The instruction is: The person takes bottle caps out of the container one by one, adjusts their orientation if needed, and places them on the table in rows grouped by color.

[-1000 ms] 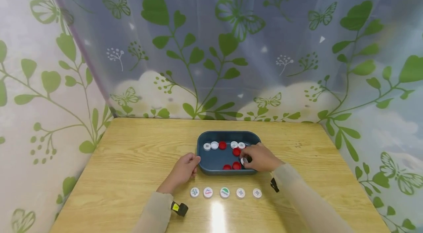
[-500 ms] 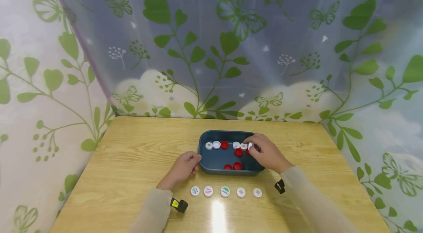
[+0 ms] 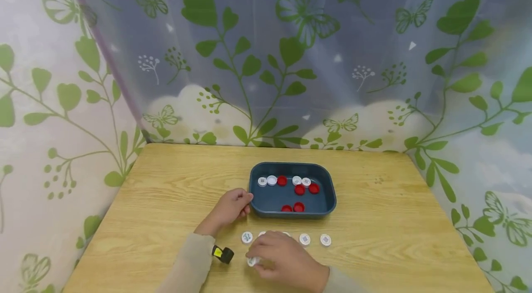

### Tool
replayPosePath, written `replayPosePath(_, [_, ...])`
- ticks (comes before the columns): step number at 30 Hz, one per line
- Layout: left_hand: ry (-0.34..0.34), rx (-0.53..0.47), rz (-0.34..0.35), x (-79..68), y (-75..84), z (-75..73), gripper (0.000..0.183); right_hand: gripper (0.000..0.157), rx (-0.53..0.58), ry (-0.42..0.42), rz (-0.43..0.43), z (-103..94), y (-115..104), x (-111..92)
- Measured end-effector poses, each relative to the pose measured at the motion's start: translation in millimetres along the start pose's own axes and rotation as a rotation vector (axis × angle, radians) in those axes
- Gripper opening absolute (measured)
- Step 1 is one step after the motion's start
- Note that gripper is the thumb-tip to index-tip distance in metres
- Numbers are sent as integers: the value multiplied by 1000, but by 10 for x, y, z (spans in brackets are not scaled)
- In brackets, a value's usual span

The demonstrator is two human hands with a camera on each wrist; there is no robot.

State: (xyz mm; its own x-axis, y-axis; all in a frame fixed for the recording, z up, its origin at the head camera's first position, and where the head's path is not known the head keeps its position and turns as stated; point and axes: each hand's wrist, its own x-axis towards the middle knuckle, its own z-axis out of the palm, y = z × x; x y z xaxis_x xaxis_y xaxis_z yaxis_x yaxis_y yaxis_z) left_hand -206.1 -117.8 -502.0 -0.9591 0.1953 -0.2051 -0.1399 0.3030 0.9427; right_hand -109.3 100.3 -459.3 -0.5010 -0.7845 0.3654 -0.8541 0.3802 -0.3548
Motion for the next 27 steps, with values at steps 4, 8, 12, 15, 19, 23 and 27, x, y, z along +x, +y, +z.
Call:
replayPosePath(4, [-4, 8, 13, -14, 13, 1, 29, 12, -48, -103, 65, 200, 17, 21])
replayPosePath(8, [-9, 13, 23, -32, 33, 8, 30, 6, -103, -165, 121, 315, 85, 58])
replayPosePath(12, [-13, 29, 29, -34, 45, 7, 29, 9, -135, -187, 131, 378, 114, 100])
replayPosePath(15, [-17, 40, 32, -32, 50, 0, 29, 11, -152, -198, 140, 404, 115, 133])
replayPosePath(19, [-13, 47, 41, -32, 49, -5, 28, 12, -156, -218, 162, 415, 110, 190])
replayPosePath(23, [-7, 42, 45, -32, 41, -2, 28, 14, -146, -236, 164, 417, 107, 229])
replayPosePath(27, [-5, 28, 43, -38, 35, 4, 28, 14, -150, -251, 155, 431, 112, 236])
